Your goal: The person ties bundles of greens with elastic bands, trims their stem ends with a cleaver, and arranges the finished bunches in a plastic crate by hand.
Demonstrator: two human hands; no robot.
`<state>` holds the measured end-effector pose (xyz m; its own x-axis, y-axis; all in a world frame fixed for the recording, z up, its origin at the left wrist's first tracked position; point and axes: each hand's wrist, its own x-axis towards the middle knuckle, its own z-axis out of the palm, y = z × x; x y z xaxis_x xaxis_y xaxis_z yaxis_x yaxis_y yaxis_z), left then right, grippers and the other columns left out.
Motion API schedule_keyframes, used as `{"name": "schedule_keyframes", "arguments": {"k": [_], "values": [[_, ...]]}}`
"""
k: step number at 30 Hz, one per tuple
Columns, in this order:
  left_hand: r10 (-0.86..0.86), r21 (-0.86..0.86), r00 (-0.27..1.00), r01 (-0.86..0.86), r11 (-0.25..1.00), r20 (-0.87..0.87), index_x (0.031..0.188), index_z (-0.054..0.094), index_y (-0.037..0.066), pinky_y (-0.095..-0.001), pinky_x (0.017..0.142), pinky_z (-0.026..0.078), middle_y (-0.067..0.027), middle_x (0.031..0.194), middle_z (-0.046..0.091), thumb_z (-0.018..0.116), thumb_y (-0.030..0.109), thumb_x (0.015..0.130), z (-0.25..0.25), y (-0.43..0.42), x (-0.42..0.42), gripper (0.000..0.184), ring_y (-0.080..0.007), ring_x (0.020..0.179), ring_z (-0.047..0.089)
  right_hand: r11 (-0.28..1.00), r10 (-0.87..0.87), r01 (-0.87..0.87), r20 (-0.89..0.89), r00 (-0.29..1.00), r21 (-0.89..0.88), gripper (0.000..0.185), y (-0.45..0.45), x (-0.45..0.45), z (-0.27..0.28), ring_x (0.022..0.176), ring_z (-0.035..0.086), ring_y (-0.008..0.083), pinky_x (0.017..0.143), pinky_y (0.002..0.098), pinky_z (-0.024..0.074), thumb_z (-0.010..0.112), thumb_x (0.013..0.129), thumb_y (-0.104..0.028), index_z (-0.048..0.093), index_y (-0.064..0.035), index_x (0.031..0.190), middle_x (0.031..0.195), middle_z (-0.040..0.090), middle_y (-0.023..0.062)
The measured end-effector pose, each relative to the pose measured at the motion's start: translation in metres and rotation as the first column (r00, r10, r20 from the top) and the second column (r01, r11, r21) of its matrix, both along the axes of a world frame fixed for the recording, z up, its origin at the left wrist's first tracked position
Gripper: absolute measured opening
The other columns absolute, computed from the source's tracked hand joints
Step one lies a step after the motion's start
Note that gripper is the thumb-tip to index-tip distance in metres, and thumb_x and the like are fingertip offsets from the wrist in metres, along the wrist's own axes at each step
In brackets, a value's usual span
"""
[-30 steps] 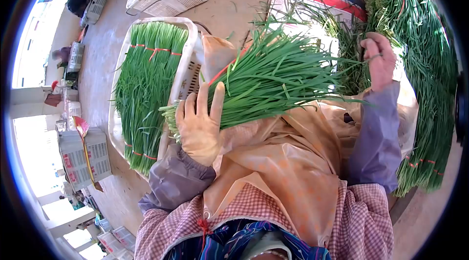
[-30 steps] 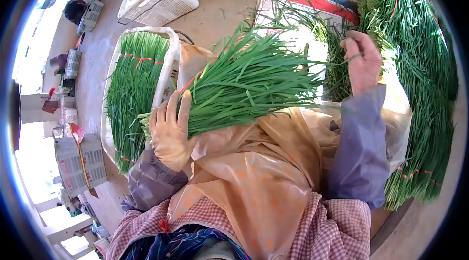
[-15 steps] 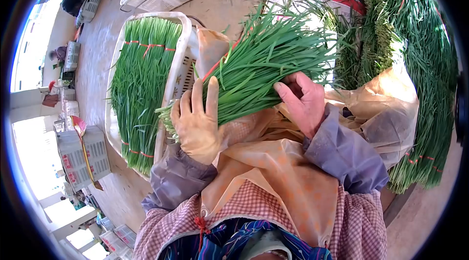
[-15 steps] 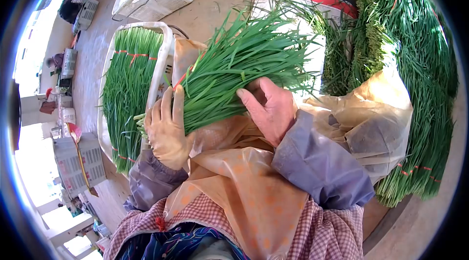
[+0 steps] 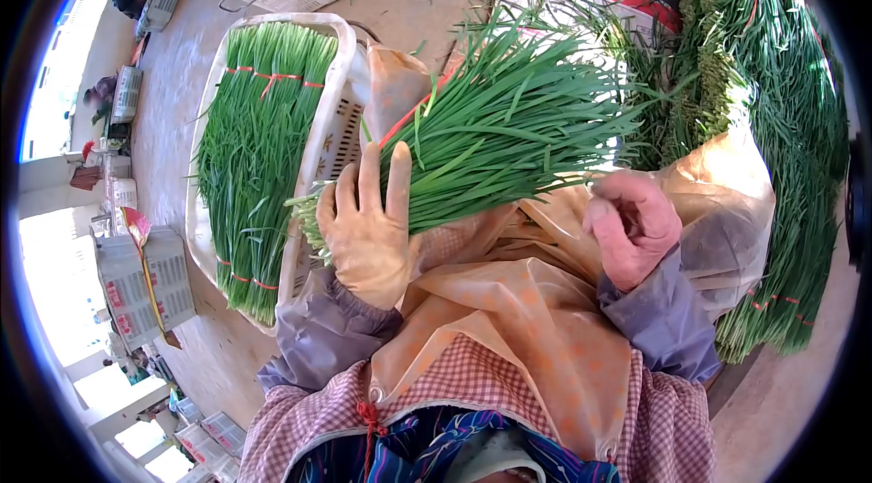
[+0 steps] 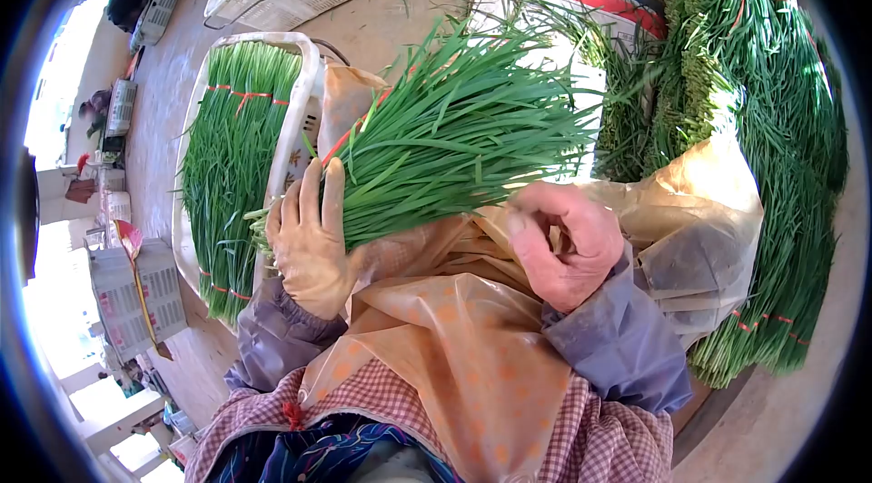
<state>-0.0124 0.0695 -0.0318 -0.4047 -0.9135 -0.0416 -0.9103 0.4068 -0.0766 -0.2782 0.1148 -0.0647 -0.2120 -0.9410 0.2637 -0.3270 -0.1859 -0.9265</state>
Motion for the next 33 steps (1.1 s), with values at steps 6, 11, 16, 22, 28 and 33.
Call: {"name": "schedule_keyframes", "arguments": {"k": [6, 11, 16, 22, 28, 33], "values": [[0.004, -0.016, 1.000, -0.004, 1.000, -0.002, 0.154, 0.024, 0.009, -0.0562, 0.108, 0.031, -0.0183, 0.149, 0.038, 0.085, 0.025, 0.059, -0.003, 0.003, -0.001, 0.115, -0.0376, 0.129, 0.042, 0.971, 0.035, -0.041, 0.027, 0.999, 0.237, 0.011, -0.025, 0.030, -0.034, 0.055, 0.056, 0.0102, 0.053, 0.0272, 0.0467, 0.071, 0.089, -0.007, 0.063, 0.0005, 0.087, 0.065, 0.064, 0.0089], [0.015, -0.014, 1.000, -0.015, 1.000, 0.016, 0.154, 0.024, 0.008, -0.0558, 0.107, 0.031, -0.0178, 0.149, 0.037, 0.085, 0.025, 0.058, -0.002, 0.006, -0.001, 0.115, -0.0377, 0.129, 0.042, 0.979, -0.019, -0.002, 0.100, 0.995, 0.205, 0.011, -0.029, 0.031, -0.057, 0.055, 0.062, 0.0180, 0.053, 0.0309, 0.0485, 0.072, 0.087, -0.008, 0.063, -0.0007, 0.087, 0.068, 0.066, 0.0132], [-0.003, 0.009, 1.000, 0.003, 1.000, -0.022, 0.152, 0.029, 0.007, -0.0555, 0.107, 0.031, -0.0192, 0.149, 0.037, 0.085, 0.025, 0.059, -0.003, 0.004, 0.000, 0.111, -0.0384, 0.129, 0.042, 0.964, -0.246, 0.264, -0.448, 0.859, -0.022, 0.009, -0.029, -0.025, -0.077, 0.061, 0.066, 0.0332, 0.056, 0.0426, 0.0513, 0.067, 0.087, -0.007, 0.062, -0.0050, 0.094, 0.074, 0.067, 0.0178], [-0.087, -0.075, 0.996, 0.086, 0.993, -0.021, 0.149, 0.038, 0.017, -0.0605, 0.105, 0.029, -0.0204, 0.150, 0.037, 0.084, 0.027, 0.060, -0.010, 0.014, 0.008, 0.101, -0.0406, 0.130, 0.041, 0.869, -0.483, 0.493, -0.298, 0.823, -0.049, 0.011, -0.021, -0.107, -0.070, 0.080, 0.063, 0.0176, 0.074, 0.0311, 0.0514, 0.060, 0.091, -0.001, 0.063, -0.0011, 0.101, 0.091, 0.067, 0.0093], [-0.157, -0.090, 0.987, 0.159, 0.983, 0.021, 0.146, 0.043, 0.043, -0.0626, 0.105, 0.028, -0.0153, 0.151, 0.041, 0.057, 0.020, 0.085, -0.015, 0.028, 0.005, 0.067, -0.0407, 0.129, 0.046, 0.953, 0.074, -0.181, -0.393, 0.917, -0.243, 0.021, -0.047, -0.001, 0.015, 0.088, 0.066, 0.0284, 0.079, 0.0360, 0.0542, 0.061, 0.086, 0.003, 0.065, -0.0008, 0.106, 0.093, 0.067, 0.0143], [-0.167, -0.130, 0.986, 0.168, 0.977, 0.015, 0.144, 0.046, 0.042, -0.0616, 0.106, 0.027, -0.0142, 0.149, 0.044, 0.056, 0.023, 0.085, -0.017, 0.031, 0.007, 0.063, -0.0397, 0.128, 0.048, 0.785, 0.317, -0.607, -0.762, 0.565, -0.123, 0.033, -0.078, 0.047, -0.006, 0.100, 0.060, 0.0251, 0.077, 0.0341, 0.0546, 0.058, 0.081, -0.016, 0.062, -0.0157, 0.114, 0.116, 0.057, 0.0115]]}}
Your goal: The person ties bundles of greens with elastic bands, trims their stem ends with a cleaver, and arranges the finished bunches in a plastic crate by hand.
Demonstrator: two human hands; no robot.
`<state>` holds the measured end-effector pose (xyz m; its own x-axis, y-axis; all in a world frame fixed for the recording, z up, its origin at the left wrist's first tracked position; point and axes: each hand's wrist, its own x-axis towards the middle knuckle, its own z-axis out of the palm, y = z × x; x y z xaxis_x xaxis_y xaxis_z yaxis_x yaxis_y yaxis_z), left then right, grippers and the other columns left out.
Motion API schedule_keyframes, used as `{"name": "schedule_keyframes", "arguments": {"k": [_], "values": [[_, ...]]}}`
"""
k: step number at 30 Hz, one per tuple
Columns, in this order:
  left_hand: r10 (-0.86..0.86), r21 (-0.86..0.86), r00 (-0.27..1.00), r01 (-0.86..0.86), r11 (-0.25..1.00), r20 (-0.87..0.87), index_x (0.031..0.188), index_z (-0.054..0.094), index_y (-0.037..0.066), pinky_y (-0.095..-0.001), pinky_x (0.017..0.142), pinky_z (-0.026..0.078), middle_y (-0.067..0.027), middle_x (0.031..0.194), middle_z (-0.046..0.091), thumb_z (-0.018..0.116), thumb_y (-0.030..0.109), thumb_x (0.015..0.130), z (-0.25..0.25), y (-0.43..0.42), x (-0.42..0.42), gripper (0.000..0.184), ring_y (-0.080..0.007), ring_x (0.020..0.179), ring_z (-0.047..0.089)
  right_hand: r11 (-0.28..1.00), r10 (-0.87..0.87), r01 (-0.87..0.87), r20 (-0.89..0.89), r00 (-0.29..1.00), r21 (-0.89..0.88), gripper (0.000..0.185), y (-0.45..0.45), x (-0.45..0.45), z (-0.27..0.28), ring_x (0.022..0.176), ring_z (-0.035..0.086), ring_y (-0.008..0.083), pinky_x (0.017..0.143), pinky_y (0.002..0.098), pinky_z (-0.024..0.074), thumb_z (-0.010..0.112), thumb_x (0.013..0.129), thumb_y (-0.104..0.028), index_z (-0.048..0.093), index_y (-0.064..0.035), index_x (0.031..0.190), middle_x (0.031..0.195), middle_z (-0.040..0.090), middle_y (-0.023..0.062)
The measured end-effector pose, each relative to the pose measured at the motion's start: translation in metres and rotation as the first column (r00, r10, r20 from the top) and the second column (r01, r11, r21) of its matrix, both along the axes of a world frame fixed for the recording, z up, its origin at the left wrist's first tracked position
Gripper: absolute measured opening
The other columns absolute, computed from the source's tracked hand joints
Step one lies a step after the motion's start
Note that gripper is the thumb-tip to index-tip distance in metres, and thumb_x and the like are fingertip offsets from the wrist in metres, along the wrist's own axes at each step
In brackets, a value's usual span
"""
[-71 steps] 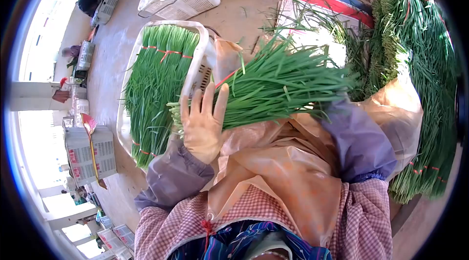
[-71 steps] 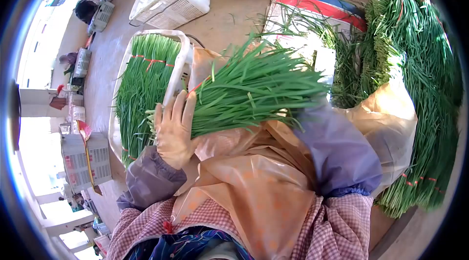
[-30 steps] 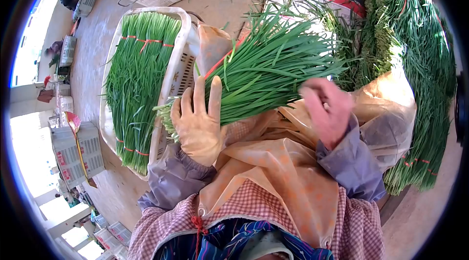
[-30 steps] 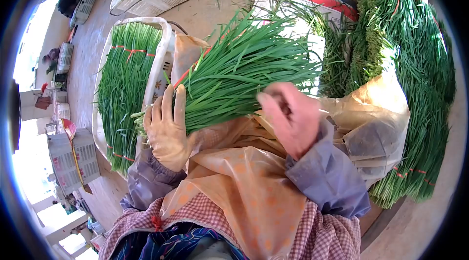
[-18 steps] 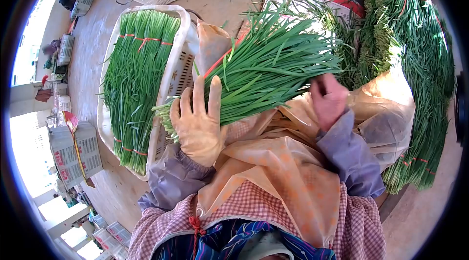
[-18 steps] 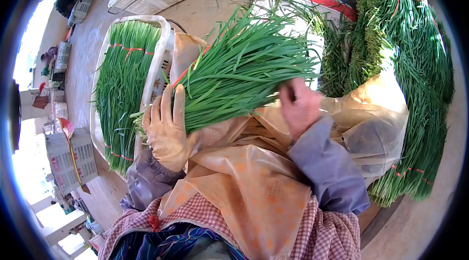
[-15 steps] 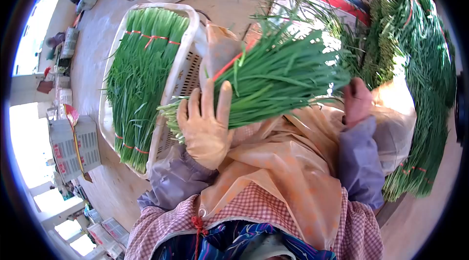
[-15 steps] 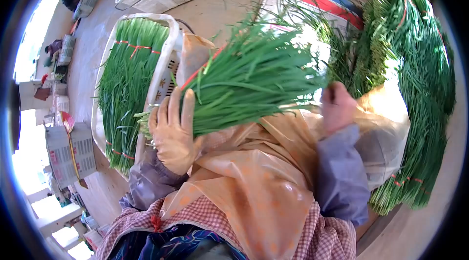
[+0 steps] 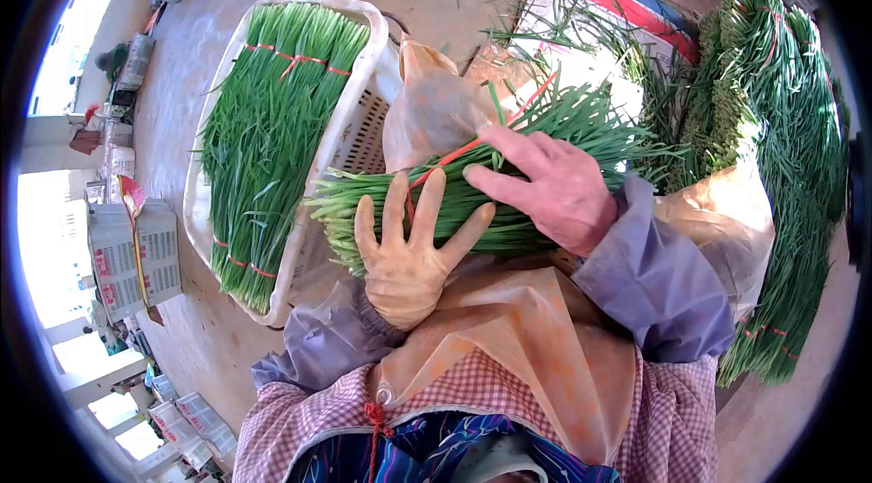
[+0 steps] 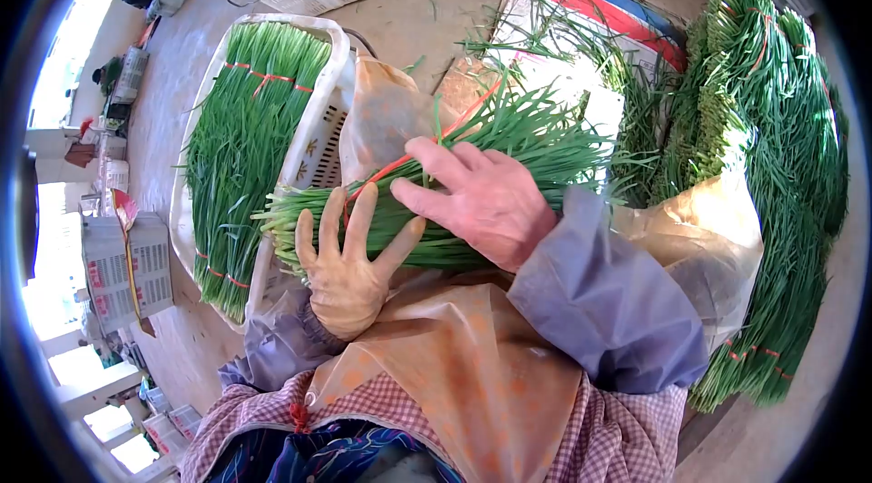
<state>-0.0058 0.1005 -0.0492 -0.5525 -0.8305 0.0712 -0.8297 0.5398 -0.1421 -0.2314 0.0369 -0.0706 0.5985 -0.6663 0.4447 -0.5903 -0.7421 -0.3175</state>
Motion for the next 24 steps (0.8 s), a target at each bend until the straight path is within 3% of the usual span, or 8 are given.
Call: {"name": "schedule_keyframes", "arguments": {"k": [7, 10, 14, 17, 19, 20, 23, 24], "values": [[0.060, -0.010, 0.995, -0.061, 0.998, -0.081, 0.145, 0.043, 0.009, -0.0568, 0.108, 0.026, -0.0156, 0.147, 0.045, 0.081, 0.030, 0.062, -0.007, -0.003, 0.010, 0.093, -0.0365, 0.131, 0.046, 0.988, 0.000, -0.007, -0.046, 0.999, -0.156, 0.020, -0.012, -0.032, -0.010, 0.080, 0.061, 0.0246, 0.065, 0.0380, 0.0526, 0.057, 0.081, -0.015, 0.056, -0.0093, 0.100, 0.090, 0.055, 0.0068], [0.070, 0.029, 0.996, -0.068, 0.997, -0.051, 0.147, 0.038, 0.004, -0.0545, 0.108, 0.027, -0.0159, 0.148, 0.044, 0.081, 0.031, 0.063, -0.001, -0.006, 0.013, 0.098, -0.0356, 0.131, 0.045, 0.898, -0.429, 0.417, -0.075, 0.900, -0.138, 0.033, -0.021, -0.111, -0.047, 0.082, 0.063, 0.0337, 0.070, 0.0430, 0.0530, 0.059, 0.081, -0.002, 0.060, -0.0083, 0.114, 0.099, 0.062, 0.0162], [0.068, 0.132, 0.994, -0.056, 0.990, -0.090, 0.149, 0.036, 0.006, -0.0532, 0.101, 0.032, -0.0148, 0.147, 0.044, 0.081, 0.033, 0.064, 0.014, -0.014, 0.017, 0.100, -0.0345, 0.125, 0.048, 0.484, -0.816, 0.874, -0.387, 0.430, -0.050, 0.026, -0.001, -0.178, -0.043, 0.093, 0.063, 0.0372, 0.080, 0.0443, 0.0517, 0.062, 0.086, -0.001, 0.062, -0.0035, 0.112, 0.105, 0.064, 0.0172], [0.098, 0.194, 0.994, -0.089, 0.977, -0.037, 0.150, 0.037, 0.014, -0.0529, 0.097, 0.035, -0.0132, 0.147, 0.043, 0.083, 0.028, 0.062, 0.023, -0.018, 0.013, 0.101, -0.0354, 0.118, 0.048, 0.559, -0.807, 0.829, 0.215, 0.550, -0.020, 0.028, 0.023, -0.141, -0.008, 0.095, 0.064, 0.0338, 0.082, 0.0416, 0.0516, 0.068, 0.084, -0.006, 0.063, -0.0023, 0.111, 0.110, 0.066, 0.0152], [0.112, 0.227, 0.993, -0.099, 0.969, -0.048, 0.151, 0.036, 0.017, -0.0534, 0.095, 0.037, -0.0132, 0.144, 0.044, 0.085, 0.025, 0.059, 0.026, -0.020, 0.015, 0.105, -0.0363, 0.116, 0.049, 0.723, -0.680, 0.690, 0.219, 0.700, 0.041, 0.029, 0.054, -0.101, 0.000, 0.092, 0.064, 0.0321, 0.079, 0.0393, 0.0519, 0.070, 0.082, -0.009, 0.064, -0.0034, 0.109, 0.106, 0.066, 0.0139], [0.117, 0.202, 0.991, -0.102, 0.974, -0.063, 0.151, 0.036, 0.016, -0.0534, 0.095, 0.037, -0.0134, 0.144, 0.044, 0.086, 0.025, 0.058, 0.024, -0.019, 0.017, 0.105, -0.0366, 0.116, 0.049, 0.904, -0.395, 0.413, 0.157, 0.905, -0.110, 0.029, 0.050, -0.080, 0.012, 0.093, 0.063, 0.0326, 0.082, 0.0384, 0.0512, 0.073, 0.080, -0.014, 0.065, -0.0048, 0.106, 0.105, 0.066, 0.0126], [0.117, 0.155, 0.986, -0.097, 0.983, -0.120, 0.149, 0.039, 0.015, -0.0533, 0.092, 0.041, -0.0153, 0.141, 0.047, 0.084, 0.029, 0.062, 0.016, -0.012, 0.027, 0.099, -0.0363, 0.113, 0.051, 0.861, -0.373, 0.399, -0.142, 0.917, 0.316, 0.077, 0.055, -0.031, -0.019, 0.105, 0.060, 0.0365, 0.090, 0.0479, 0.0467, 0.072, 0.078, -0.023, 0.038, -0.0122, 0.146, 0.126, 0.054, 0.0223], [0.103, 0.203, 0.988, -0.078, 0.976, -0.119, 0.148, 0.039, 0.012, -0.0525, 0.093, 0.041, -0.0164, 0.140, 0.047, 0.084, 0.028, 0.063, 0.021, -0.013, 0.030, 0.098, -0.0374, 0.113, 0.051, 0.798, -0.337, 0.388, -0.191, 0.922, 0.461, 0.070, 0.053, -0.023, -0.028, 0.106, 0.060, 0.0362, 0.089, 0.0471, 0.0474, 0.067, 0.081, -0.019, 0.039, -0.0135, 0.145, 0.119, 0.057, 0.0221]]}}
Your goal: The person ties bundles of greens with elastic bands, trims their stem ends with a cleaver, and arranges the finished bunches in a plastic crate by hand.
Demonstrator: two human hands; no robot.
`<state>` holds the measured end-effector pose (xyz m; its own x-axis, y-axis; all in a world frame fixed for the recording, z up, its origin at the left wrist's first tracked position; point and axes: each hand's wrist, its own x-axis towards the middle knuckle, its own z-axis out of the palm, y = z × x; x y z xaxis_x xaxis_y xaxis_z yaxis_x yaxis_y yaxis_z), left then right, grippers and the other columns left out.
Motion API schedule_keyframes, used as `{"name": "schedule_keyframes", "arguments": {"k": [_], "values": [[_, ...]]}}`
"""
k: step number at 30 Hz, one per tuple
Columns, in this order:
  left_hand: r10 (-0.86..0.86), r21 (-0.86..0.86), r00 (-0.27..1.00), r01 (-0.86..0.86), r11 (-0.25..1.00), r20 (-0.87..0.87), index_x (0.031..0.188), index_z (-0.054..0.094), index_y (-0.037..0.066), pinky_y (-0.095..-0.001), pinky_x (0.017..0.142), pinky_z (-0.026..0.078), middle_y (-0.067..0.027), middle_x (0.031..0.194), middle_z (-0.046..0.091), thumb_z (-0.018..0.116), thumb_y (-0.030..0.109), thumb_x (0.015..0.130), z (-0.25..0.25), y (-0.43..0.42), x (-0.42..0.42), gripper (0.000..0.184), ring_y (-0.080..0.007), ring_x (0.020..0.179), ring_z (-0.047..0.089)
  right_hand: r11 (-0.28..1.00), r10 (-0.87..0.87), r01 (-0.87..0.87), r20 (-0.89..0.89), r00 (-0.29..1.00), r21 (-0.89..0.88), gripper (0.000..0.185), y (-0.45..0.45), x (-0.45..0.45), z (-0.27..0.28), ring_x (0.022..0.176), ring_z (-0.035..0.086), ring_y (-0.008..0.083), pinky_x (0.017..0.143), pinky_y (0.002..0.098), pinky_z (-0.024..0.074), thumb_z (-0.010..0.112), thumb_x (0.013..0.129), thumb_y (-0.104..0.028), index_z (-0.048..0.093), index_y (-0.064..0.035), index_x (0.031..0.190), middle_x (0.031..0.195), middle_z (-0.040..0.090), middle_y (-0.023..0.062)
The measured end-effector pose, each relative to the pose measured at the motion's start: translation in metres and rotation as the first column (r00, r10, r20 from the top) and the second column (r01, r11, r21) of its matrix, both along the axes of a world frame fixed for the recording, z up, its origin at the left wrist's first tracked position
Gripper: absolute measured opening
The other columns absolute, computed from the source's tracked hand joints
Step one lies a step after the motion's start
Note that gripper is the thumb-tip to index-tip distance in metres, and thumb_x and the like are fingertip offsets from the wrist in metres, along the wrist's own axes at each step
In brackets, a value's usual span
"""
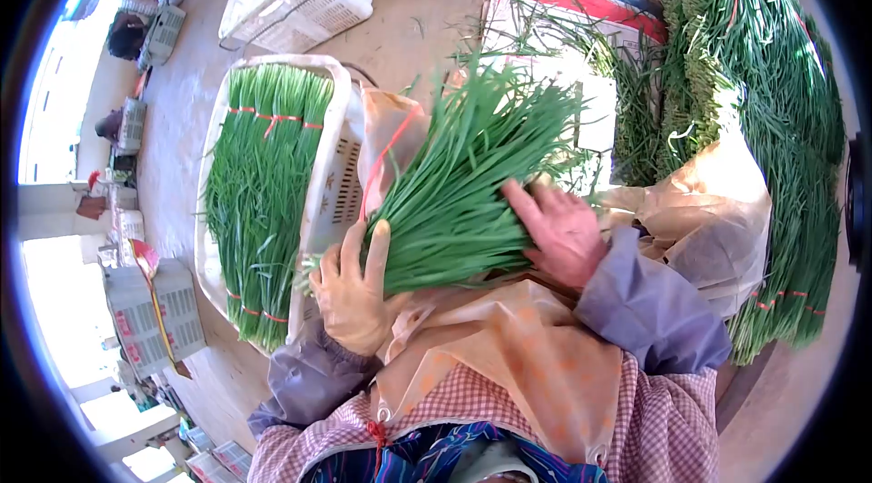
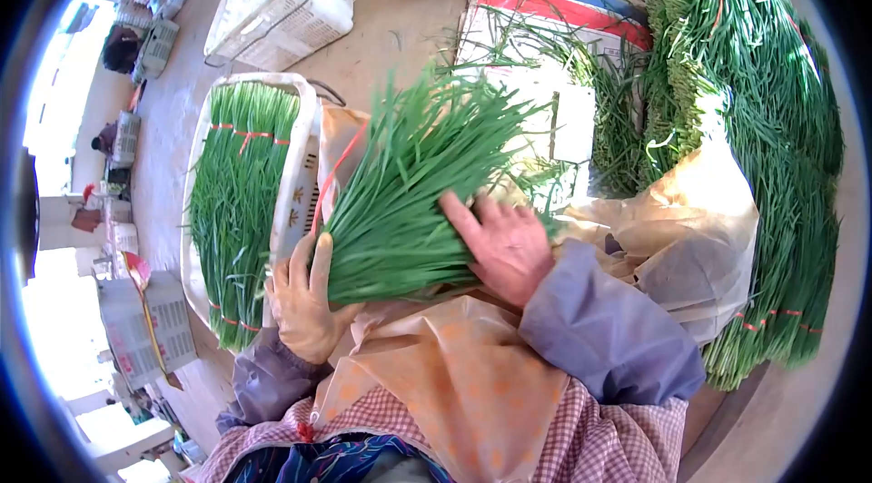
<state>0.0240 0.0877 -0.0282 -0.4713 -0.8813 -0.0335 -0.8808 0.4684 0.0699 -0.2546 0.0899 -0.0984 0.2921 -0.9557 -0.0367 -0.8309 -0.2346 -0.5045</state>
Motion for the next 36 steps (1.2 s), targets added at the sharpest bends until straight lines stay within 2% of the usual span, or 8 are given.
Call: {"name": "schedule_keyframes", "arguments": {"k": [2, 6, 11, 14, 22, 25, 30, 36], "values": [[-0.025, 0.100, 1.000, 0.025, 0.995, -0.008, 0.147, 0.038, 0.006, -0.0508, 0.095, 0.043, -0.0188, 0.139, 0.047, 0.084, 0.028, 0.065, 0.013, -0.002, 0.007, 0.096, -0.0396, 0.113, 0.051, 0.978, 0.075, -0.076, 0.013, 0.997, 0.193, 0.064, -0.003, 0.004, -0.004, 0.106, 0.061, 0.0346, 0.086, 0.0466, 0.0482, 0.061, 0.082, -0.016, 0.041, -0.0154, 0.143, 0.109, 0.059, 0.0186], [0.096, 0.552, 0.987, -0.008, 0.834, -0.131, 0.144, 0.036, -0.005, -0.0456, 0.097, 0.047, -0.0242, 0.123, 0.059, 0.084, 0.029, 0.071, 0.060, -0.038, 0.018, 0.094, -0.0401, 0.113, 0.058, 0.953, 0.216, -0.215, -0.020, 0.976, -0.212, 0.057, -0.009, -0.004, -0.014, 0.102, 0.061, 0.0300, 0.086, 0.0426, 0.0466, 0.057, 0.082, -0.014, 0.047, -0.0191, 0.138, 0.105, 0.060, 0.0127], [0.022, 0.356, 0.950, 0.094, 0.930, -0.310, 0.151, 0.027, -0.002, -0.0441, 0.099, 0.047, -0.0271, 0.123, 0.061, 0.084, 0.034, 0.071, 0.017, -0.078, -0.034, 0.105, -0.0391, 0.116, 0.060, 0.876, 0.241, -0.206, 0.027, 0.970, -0.436, 0.046, -0.004, 0.003, -0.031, 0.102, 0.060, 0.0309, 0.087, 0.0439, 0.0450, 0.057, 0.083, -0.017, 0.052, -0.0179, 0.129, 0.109, 0.059, 0.0130], [0.301, 0.543, 0.775, 0.065, 0.837, -0.555, 0.151, 0.026, -0.001, -0.0389, 0.097, 0.048, -0.0213, 0.123, 0.063, 0.075, 0.021, 0.083, -0.008, -0.086, -0.057, 0.087, -0.0322, 0.113, 0.062, 0.982, 0.185, -0.183, 0.035, 0.982, -0.054, 0.039, 0.001, -0.008, -0.006, 0.102, 0.062, 0.0318, 0.089, 0.0459, 0.0449, 0.058, 0.083, -0.019, 0.054, -0.0165, 0.123, 0.106, 0.061, 0.0129], [0.697, 0.709, 0.130, 0.120, 0.695, -0.705, 0.125, 0.057, -0.005, -0.0321, 0.091, 0.051, -0.0111, 0.115, 0.067, 0.059, -0.004, 0.086, -0.019, -0.084, -0.039, 0.039, -0.0195, 0.097, 0.065, 0.937, -0.319, 0.350, -0.404, 0.857, 0.003, 0.020, -0.007, -0.087, -0.049, 0.077, 0.068, 0.0278, 0.080, 0.0469, 0.0475, 0.055, 0.090, -0.007, 0.061, -0.0135, 0.108, 0.083, 0.066, 0.0078], [0.678, 0.689, 0.124, 0.107, 0.717, -0.725, 0.126, 0.057, -0.005, -0.0320, 0.092, 0.050, -0.0110, 0.115, 0.066, 0.060, -0.004, 0.086, -0.015, -0.081, -0.043, 0.040, -0.0194, 0.098, 0.065, 0.716, -0.567, 0.496, 0.006, 0.824, -0.490, 0.020, -0.012, -0.099, -0.004, 0.085, 0.065, 0.0270, 0.084, 0.0473, 0.0472, 0.060, 0.086, -0.003, 0.064, -0.0099, 0.105, 0.092, 0.068, 0.0112], [0.709, 0.722, 0.137, 0.115, 0.683, -0.692, 0.126, 0.056, -0.005, -0.0324, 0.092, 0.050, -0.0108, 0.115, 0.066, 0.060, -0.004, 0.085, -0.019, -0.082, -0.050, 0.041, -0.0192, 0.098, 0.064, 0.678, 0.240, 0.059, 0.297, 0.924, -0.732, 0.029, -0.018, -0.009, 0.038, 0.103, 0.061, 0.0294, 0.101, 0.0501, 0.0434, 0.069, 0.075, -0.010, 0.064, -0.0066, 0.103, 0.102, 0.065, 0.0107], [0.671, 0.669, 0.020, 0.104, 0.736, -0.741, 0.124, 0.057, -0.004, -0.0334, 0.090, 0.051, -0.0106, 0.113, 0.066, 0.061, -0.004, 0.085, -0.015, -0.076, -0.047, 0.040, -0.0192, 0.096, 0.064, 0.750, 0.189, -0.046, 0.147, 0.971, -0.660, 0.032, -0.009, 0.035, -0.021, 0.104, 0.058, 0.0266, 0.095, 0.0491, 0.0476, 0.065, 0.074, -0.017, 0.064, -0.0083, 0.105, 0.111, 0.059, 0.0099]]}}
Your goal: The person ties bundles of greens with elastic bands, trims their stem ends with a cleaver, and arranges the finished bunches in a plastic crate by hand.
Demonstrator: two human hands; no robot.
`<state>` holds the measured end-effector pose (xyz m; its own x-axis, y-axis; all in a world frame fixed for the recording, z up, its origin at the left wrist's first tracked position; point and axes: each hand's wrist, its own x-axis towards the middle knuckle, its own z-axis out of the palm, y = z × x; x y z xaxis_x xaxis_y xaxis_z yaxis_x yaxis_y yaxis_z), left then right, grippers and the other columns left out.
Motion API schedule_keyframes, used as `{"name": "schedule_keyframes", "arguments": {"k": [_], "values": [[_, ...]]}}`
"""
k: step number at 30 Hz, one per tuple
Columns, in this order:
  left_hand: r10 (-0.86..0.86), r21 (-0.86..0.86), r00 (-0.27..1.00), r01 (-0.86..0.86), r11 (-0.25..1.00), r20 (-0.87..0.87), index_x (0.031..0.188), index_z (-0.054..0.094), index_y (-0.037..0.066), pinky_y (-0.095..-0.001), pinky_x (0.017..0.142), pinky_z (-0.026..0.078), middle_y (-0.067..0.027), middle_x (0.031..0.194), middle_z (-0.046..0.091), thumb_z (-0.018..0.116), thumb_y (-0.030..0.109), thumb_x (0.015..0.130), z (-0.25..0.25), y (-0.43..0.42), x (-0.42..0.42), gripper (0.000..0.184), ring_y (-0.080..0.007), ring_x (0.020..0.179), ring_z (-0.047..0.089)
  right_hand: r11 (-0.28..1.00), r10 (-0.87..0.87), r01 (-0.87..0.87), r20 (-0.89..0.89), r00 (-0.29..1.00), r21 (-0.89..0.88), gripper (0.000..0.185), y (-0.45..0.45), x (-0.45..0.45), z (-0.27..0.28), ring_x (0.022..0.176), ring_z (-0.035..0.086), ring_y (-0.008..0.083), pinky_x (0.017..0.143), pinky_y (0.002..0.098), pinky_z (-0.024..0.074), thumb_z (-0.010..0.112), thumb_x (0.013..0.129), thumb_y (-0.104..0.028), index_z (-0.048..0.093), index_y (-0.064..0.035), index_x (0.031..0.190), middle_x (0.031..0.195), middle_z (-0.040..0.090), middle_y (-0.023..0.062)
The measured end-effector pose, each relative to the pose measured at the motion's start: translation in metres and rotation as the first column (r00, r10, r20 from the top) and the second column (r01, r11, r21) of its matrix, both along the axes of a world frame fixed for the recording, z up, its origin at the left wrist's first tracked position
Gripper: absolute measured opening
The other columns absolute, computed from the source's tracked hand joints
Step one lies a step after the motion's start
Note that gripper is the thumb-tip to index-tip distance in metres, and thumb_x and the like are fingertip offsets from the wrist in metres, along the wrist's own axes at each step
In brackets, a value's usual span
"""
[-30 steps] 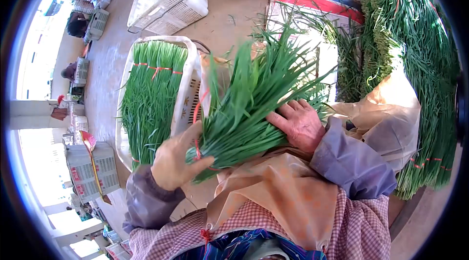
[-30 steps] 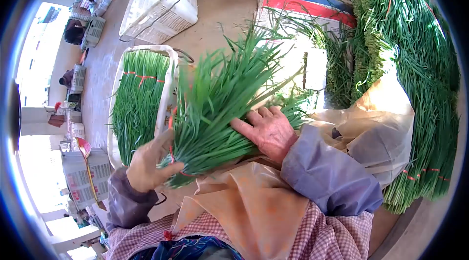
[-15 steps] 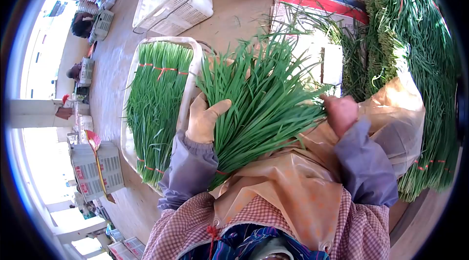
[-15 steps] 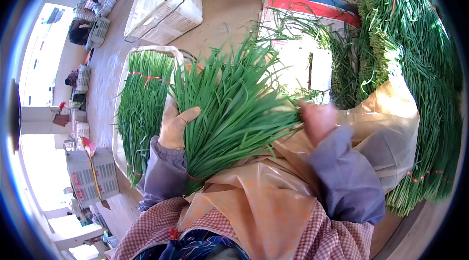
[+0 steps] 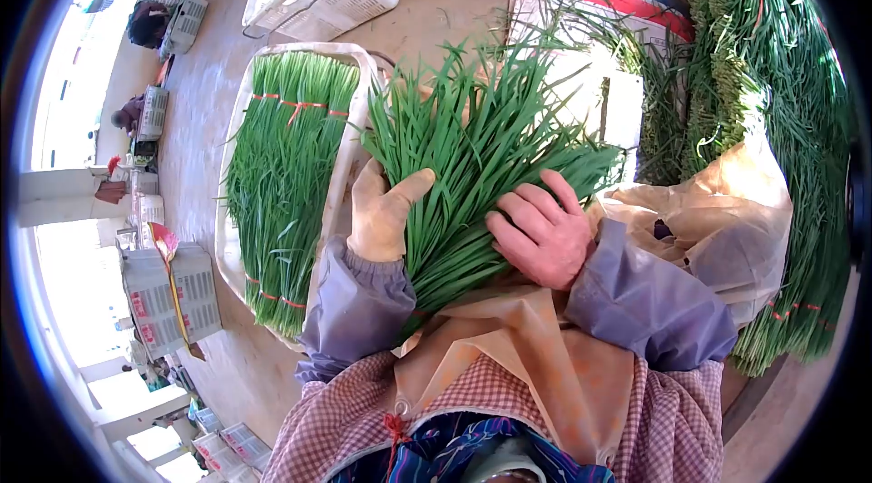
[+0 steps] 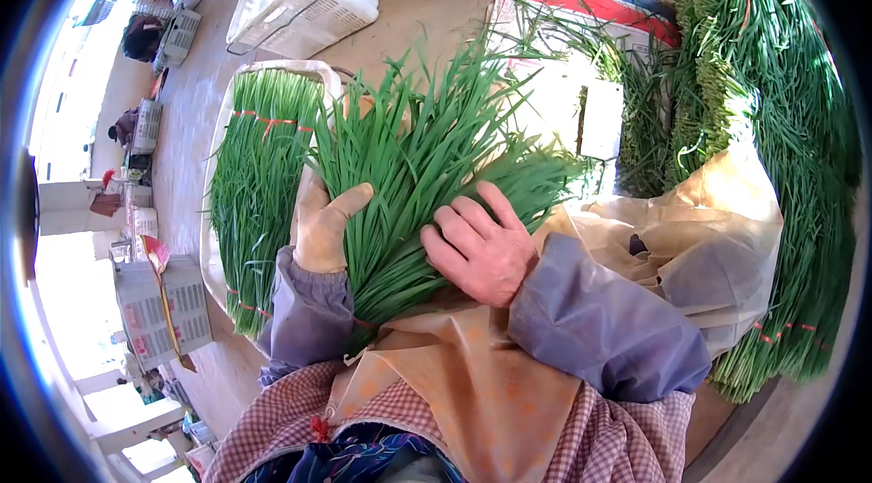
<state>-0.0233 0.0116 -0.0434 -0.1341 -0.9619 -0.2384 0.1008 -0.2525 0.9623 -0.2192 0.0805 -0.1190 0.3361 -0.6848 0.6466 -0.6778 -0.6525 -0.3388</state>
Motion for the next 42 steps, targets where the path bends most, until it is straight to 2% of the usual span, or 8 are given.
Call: {"name": "schedule_keyframes", "arguments": {"k": [14, 18, 23, 27, 32, 34, 36, 42], "values": [[-0.014, 0.081, 0.995, 0.023, 0.996, -0.101, 0.124, 0.057, -0.005, -0.0342, 0.088, 0.053, -0.0118, 0.111, 0.067, 0.059, -0.006, 0.085, -0.004, -0.004, 0.003, 0.038, -0.0213, 0.097, 0.066, 0.784, -0.296, -0.159, 0.586, 0.754, 0.600, 0.026, -0.020, -0.008, 0.021, 0.064, 0.066, 0.0269, 0.060, 0.0340, 0.0514, 0.068, 0.090, -0.007, 0.060, -0.0025, 0.114, 0.074, 0.066, 0.0137], [0.008, 0.066, 0.997, -0.004, 0.998, -0.072, 0.125, 0.056, -0.005, -0.0339, 0.089, 0.052, -0.0112, 0.111, 0.067, 0.059, -0.005, 0.086, 0.001, -0.002, -0.005, 0.039, -0.0206, 0.097, 0.065, 0.790, -0.237, -0.166, 0.544, 0.805, 0.591, 0.008, -0.032, -0.005, 0.017, 0.062, 0.065, 0.0186, 0.059, 0.0289, 0.0503, 0.065, 0.092, -0.007, 0.064, 0.0000, 0.096, 0.070, 0.064, 0.0099], [-0.025, 0.041, 0.997, 0.022, 0.999, 0.076, 0.125, 0.057, -0.005, -0.0313, 0.090, 0.050, -0.0099, 0.111, 0.067, 0.062, -0.005, 0.085, -0.007, -0.001, -0.001, 0.040, -0.0177, 0.096, 0.064, 0.915, -0.314, 0.166, 0.391, 0.865, 0.368, 0.007, -0.039, -0.009, -0.006, 0.061, 0.063, 0.0349, 0.054, 0.0424, 0.0498, 0.065, 0.089, -0.009, 0.059, -0.0052, 0.086, 0.071, 0.059, 0.0161], [-0.104, 0.013, 0.965, 0.104, 0.994, 0.240, 0.126, 0.056, -0.005, -0.0304, 0.090, 0.049, -0.0093, 0.112, 0.067, 0.067, 0.000, 0.086, -0.006, 0.000, 0.000, 0.042, -0.0163, 0.097, 0.063, 0.764, -0.611, 0.382, 0.392, 0.688, 0.520, 0.005, -0.052, -0.070, -0.025, 0.050, 0.052, 0.0165, 0.050, 0.0332, 0.0438, 0.064, 0.091, -0.005, 0.061, -0.0032, 0.087, 0.063, 0.057, 0.0130], [-0.021, -0.349, 0.685, 0.398, 0.848, 0.728, 0.133, 0.049, -0.006, -0.0345, 0.093, 0.049, -0.0162, 0.118, 0.065, 0.078, 0.007, 0.079, -0.011, 0.005, -0.012, 0.063, -0.0232, 0.105, 0.064, 0.782, -0.608, 0.623, 0.219, 0.763, -0.002, 0.020, -0.038, -0.091, 0.033, 0.089, 0.065, 0.0304, 0.081, 0.0426, 0.0482, 0.063, 0.087, -0.001, 0.064, -0.0040, 0.106, 0.096, 0.067, 0.0119], [-0.021, -0.337, 0.622, 0.451, 0.826, 0.783, 0.135, 0.046, -0.006, -0.0359, 0.093, 0.050, -0.0191, 0.117, 0.065, 0.079, 0.006, 0.075, -0.011, 0.002, -0.013, 0.069, -0.0252, 0.106, 0.064, 0.929, -0.342, 0.366, 0.247, 0.907, -0.058, 0.025, -0.024, -0.068, 0.050, 0.096, 0.063, 0.0307, 0.087, 0.0450, 0.0465, 0.069, 0.084, -0.008, 0.064, -0.0044, 0.108, 0.103, 0.066, 0.0110], [-0.191, -0.088, 0.782, 0.299, 0.950, 0.593, 0.135, 0.046, -0.006, -0.0356, 0.092, 0.051, -0.0183, 0.116, 0.066, 0.077, 0.004, 0.077, -0.005, -0.004, -0.009, 0.067, -0.0244, 0.103, 0.065, 0.999, 0.049, -0.051, 0.104, 0.993, 0.009, 0.043, -0.021, -0.033, 0.043, 0.097, 0.061, 0.0310, 0.090, 0.0464, 0.0470, 0.074, 0.082, -0.019, 0.060, -0.0069, 0.120, 0.103, 0.064, 0.0109], [-0.048, 0.068, 0.999, 0.047, 0.997, 0.009, 0.133, 0.051, -0.004, -0.0343, 0.091, 0.052, -0.0127, 0.118, 0.066, 0.062, -0.008, 0.083, -0.003, -0.010, 0.012, 0.052, -0.0207, 0.101, 0.065, 0.615, 0.159, 0.020, -0.149, 0.976, 0.788, 0.099, -0.008, -0.017, 0.029, 0.101, 0.063, 0.0418, 0.088, 0.0469, 0.0501, 0.074, 0.076, -0.053, 0.027, -0.0122, 0.152, 0.106, 0.064, 0.0228]]}}
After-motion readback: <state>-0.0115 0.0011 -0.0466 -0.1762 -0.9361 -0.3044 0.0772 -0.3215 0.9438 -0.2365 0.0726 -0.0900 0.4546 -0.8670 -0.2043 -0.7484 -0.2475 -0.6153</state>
